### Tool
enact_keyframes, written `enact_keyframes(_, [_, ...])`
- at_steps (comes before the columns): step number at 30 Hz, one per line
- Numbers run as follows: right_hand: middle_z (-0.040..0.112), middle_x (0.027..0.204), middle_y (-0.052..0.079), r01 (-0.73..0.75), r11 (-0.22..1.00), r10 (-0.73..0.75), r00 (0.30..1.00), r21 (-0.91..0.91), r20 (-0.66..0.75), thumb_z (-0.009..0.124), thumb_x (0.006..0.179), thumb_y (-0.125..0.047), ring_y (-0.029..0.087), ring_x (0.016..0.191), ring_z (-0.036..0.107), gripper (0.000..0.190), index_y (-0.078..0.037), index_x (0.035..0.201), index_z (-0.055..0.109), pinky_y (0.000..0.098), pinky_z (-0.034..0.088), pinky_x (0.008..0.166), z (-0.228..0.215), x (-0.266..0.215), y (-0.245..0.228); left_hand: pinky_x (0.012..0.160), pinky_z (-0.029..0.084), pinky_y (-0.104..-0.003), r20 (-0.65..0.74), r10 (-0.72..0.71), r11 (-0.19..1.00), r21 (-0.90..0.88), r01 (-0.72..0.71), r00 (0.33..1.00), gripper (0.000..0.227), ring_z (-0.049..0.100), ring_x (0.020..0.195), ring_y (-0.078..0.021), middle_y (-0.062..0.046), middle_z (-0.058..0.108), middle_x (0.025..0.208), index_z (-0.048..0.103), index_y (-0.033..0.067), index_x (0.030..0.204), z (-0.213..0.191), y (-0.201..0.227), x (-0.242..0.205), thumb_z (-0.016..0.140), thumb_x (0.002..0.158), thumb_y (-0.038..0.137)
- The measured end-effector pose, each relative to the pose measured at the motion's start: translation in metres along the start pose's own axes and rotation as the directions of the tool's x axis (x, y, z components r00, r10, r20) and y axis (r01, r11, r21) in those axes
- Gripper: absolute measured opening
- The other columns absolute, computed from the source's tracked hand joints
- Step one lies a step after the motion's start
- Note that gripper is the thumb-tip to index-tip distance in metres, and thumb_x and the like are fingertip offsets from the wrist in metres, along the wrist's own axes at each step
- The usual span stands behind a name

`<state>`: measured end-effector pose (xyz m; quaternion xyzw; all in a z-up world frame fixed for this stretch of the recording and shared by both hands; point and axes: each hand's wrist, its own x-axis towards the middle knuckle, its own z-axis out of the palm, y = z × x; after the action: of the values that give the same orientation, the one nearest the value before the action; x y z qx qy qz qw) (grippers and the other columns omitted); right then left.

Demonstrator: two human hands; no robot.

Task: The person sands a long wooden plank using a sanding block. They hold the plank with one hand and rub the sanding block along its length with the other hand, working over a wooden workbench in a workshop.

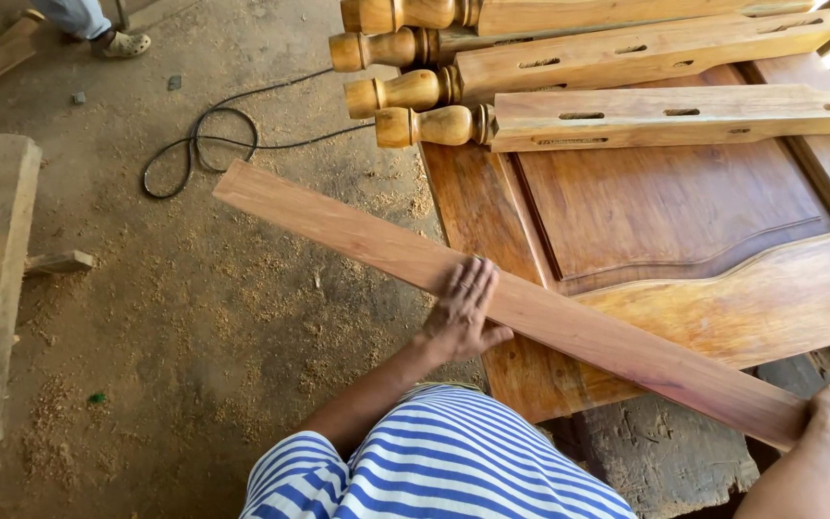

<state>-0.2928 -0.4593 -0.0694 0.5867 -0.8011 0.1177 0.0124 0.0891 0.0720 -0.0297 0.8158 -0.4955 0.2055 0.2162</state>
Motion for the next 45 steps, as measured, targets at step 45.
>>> enact_keyframes(45, [0.068,0.102,0.031,0.042,0.995,-0.042,0.999,-0.088,0.009,0.065,0.091,-0.055,0.042,0.106,0.055,0.069,0.014,0.09,0.07,0.0562,0.043,0.077,-0.001,0.015,-0.005,0.122,0.032,-0.049,0.153,-0.399,0.917,0.044,0.398,0.904,0.095,0.045,0.141,-0.0371,-0.026,0.048,0.145,0.036,-0.0041,0.147,-0.038,-0.046,0.03,0.03,0.091,0.073])
